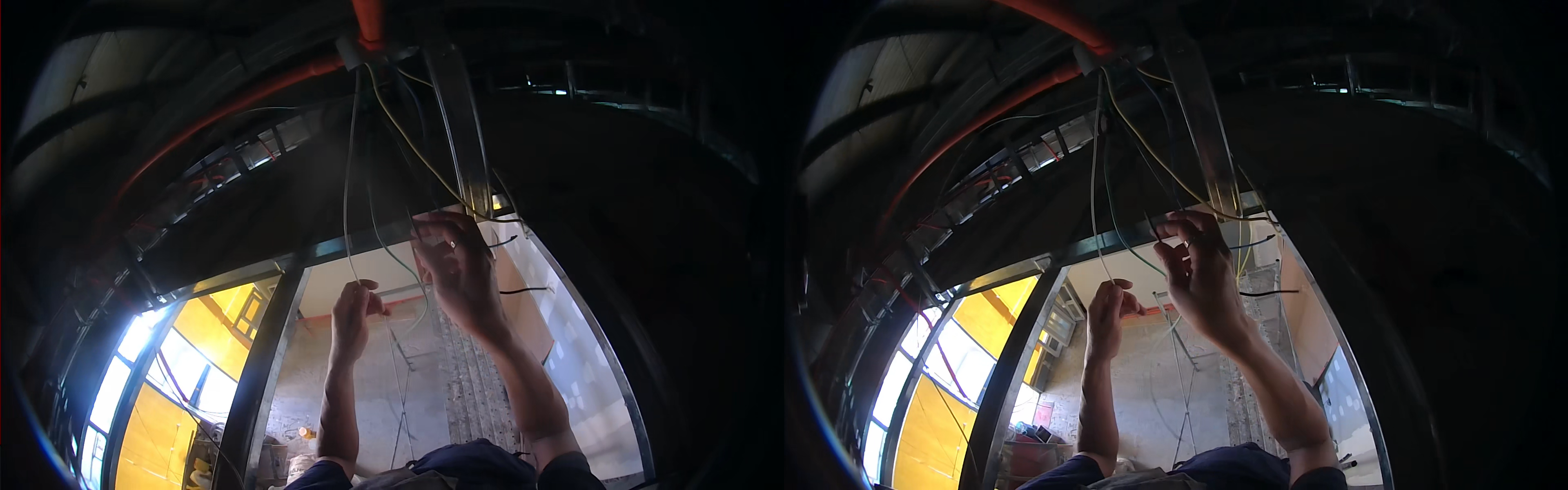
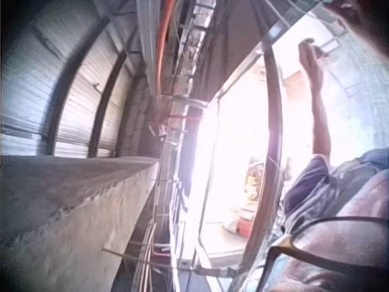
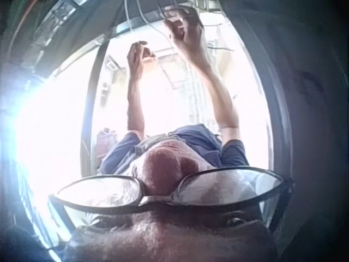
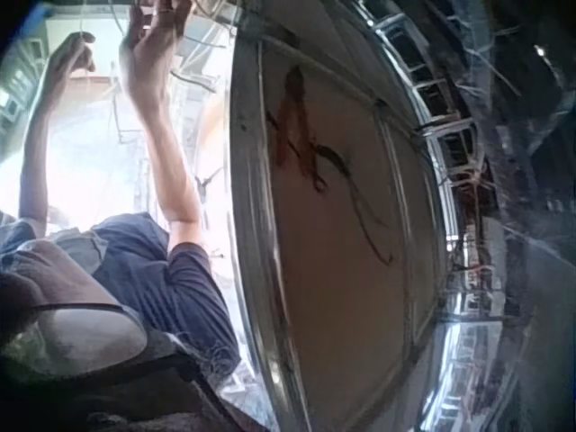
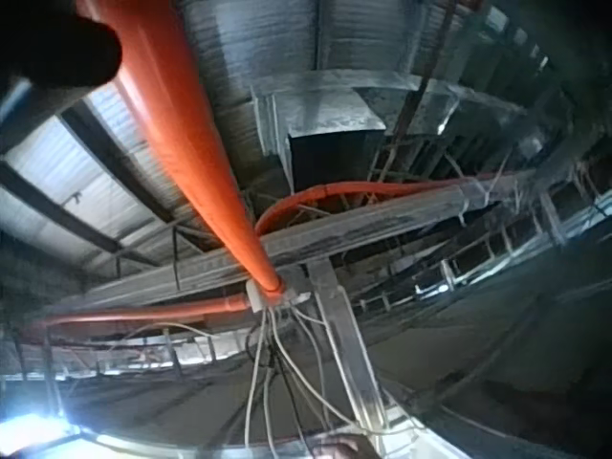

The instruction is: The person puts on eyeglasses, removes tape and strips insulation from hanging wires using pliers and by hand, and arranges the wires in the ceiling frame.

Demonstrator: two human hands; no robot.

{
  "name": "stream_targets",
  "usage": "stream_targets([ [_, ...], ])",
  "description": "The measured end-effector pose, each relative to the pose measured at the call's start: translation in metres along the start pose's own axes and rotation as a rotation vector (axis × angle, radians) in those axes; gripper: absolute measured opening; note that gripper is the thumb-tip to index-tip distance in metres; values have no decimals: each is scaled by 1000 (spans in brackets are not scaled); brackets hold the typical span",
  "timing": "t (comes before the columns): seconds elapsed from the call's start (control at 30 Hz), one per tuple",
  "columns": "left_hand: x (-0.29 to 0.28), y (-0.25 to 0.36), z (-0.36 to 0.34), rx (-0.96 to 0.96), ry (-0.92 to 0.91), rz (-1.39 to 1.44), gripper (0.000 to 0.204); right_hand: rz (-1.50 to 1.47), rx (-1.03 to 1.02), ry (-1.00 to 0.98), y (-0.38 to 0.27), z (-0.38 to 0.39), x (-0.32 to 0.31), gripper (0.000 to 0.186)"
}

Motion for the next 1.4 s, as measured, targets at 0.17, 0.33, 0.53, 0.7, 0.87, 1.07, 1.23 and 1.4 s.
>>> stream_targets([
  [0.17,26,13,-4,-56,-111,213,28,213,-132,81,21,-10,13,58],
  [0.33,28,25,-11,-26,-72,434,35,220,-98,-10,21,-23,9,54],
  [0.53,32,61,-27,46,67,329,30,-86,127,-120,13,-36,9,49],
  [0.7,36,60,-28,1,120,132,23,-45,233,-206,5,-37,3,41],
  [0.87,43,76,-21,-15,51,286,20,-509,460,-276,-2,-40,-4,45],
  [1.07,44,80,-12,-44,-76,478,19,-221,280,-49,-2,-44,9,47],
  [1.23,58,82,-17,-4,-19,376,23,35,-78,-5,10,-48,13,27],
  [1.4,63,74,-25,-27,-60,396,57,-147,36,-114,10,-44,17,21],
])
Point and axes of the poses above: each hand's wrist, its own z-axis away from the middle knuckle, its own x-axis out of the palm, y = z × x, the point moved 1 cm from there along -z, towards the middle knuckle, and after that the axes turned 1 degree about -z, right-handed, at the moved point
